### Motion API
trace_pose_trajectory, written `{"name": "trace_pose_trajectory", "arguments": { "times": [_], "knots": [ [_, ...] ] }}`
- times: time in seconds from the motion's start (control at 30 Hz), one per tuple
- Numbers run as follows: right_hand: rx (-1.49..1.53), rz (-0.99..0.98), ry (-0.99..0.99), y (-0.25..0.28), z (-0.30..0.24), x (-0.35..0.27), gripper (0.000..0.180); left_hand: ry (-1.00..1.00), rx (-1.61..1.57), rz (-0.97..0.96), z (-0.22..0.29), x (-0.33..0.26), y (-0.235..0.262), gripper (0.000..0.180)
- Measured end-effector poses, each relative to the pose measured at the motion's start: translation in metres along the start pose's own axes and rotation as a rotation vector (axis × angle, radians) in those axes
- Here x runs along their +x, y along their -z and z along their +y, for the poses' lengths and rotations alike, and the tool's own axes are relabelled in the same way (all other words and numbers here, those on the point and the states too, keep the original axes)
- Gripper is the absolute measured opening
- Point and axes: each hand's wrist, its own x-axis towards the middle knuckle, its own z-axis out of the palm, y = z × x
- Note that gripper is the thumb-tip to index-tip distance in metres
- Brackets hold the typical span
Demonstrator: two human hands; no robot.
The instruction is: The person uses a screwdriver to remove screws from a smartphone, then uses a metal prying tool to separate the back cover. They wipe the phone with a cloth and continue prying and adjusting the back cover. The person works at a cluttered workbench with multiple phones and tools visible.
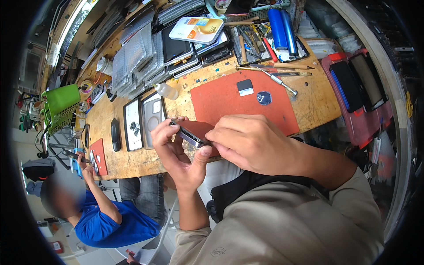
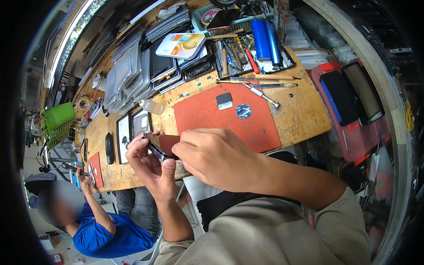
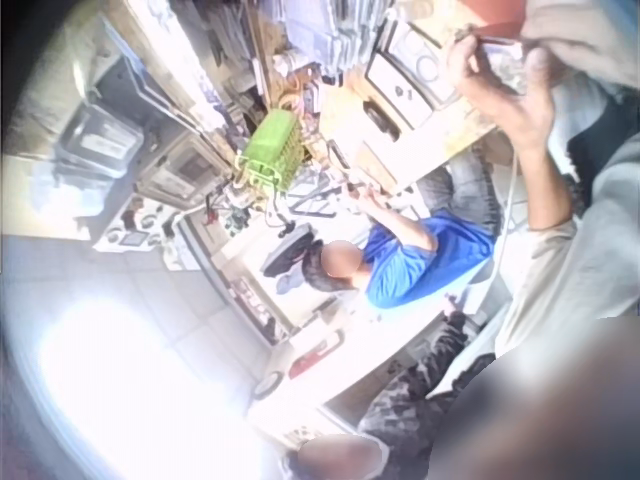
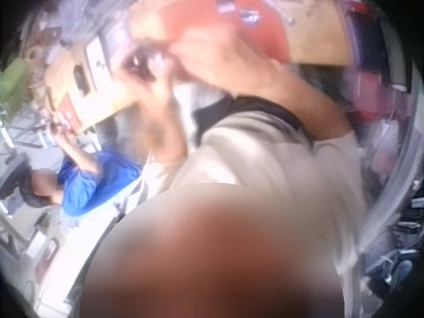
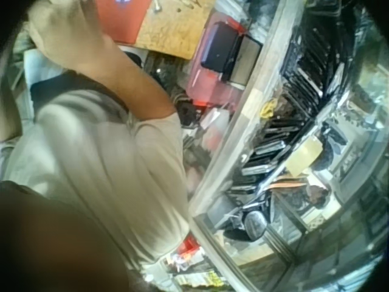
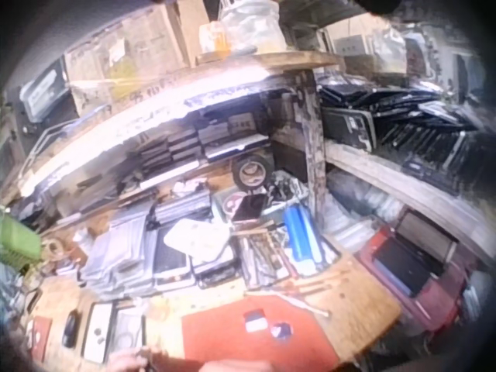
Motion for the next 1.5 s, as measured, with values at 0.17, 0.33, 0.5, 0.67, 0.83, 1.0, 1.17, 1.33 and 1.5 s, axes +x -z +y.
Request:
{"name": "trace_pose_trajectory", "arguments": {
  "times": [0.17, 0.33, 0.5, 0.67, 0.83, 1.0, 1.17, 1.33, 1.5],
  "knots": [
    [0.044, 0.032, -0.019, -0.008, 0.003, 0.001, 0.016, -0.051, 0.026, -0.033, 0.000, 0.002, 0.002, 0.071],
    [0.115, 0.002, -0.043, -0.008, 0.006, 0.001, 0.019, -0.041, 0.008, -0.031, 0.001, 0.002, 0.003, 0.066],
    [0.112, -0.002, -0.051, -0.009, 0.006, 0.000, 0.020, -0.029, -0.001, -0.032, 0.002, 0.001, 0.004, 0.064],
    [0.048, 0.004, -0.072, -0.013, 0.005, -0.005, 0.029, -0.039, 0.005, -0.025, 0.002, 0.000, 0.001, 0.062],
    [-0.002, 0.016, -0.082, -0.019, 0.010, -0.012, 0.020, -0.043, 0.019, -0.023, 0.004, -0.001, 0.001, 0.060],
    [-0.016, 0.023, -0.093, -0.025, 0.019, -0.021, 0.015, -0.043, 0.002, -0.010, 0.004, -0.003, 0.001, 0.057],
    [-0.070, -0.013, -0.144, -0.032, 0.030, -0.032, 0.013, -0.053, -0.013, 0.024, 0.001, -0.007, -0.001, 0.053],
    [-0.139, -0.049, -0.175, -0.040, 0.042, -0.044, 0.013, -0.070, -0.042, 0.032, -0.002, -0.007, -0.002, 0.055],
    [-0.249, -0.074, -0.150, -0.040, 0.047, -0.044, 0.013, -0.175, 0.094, -0.024, -0.001, -0.004, -0.006, 0.059]
  ]
}}
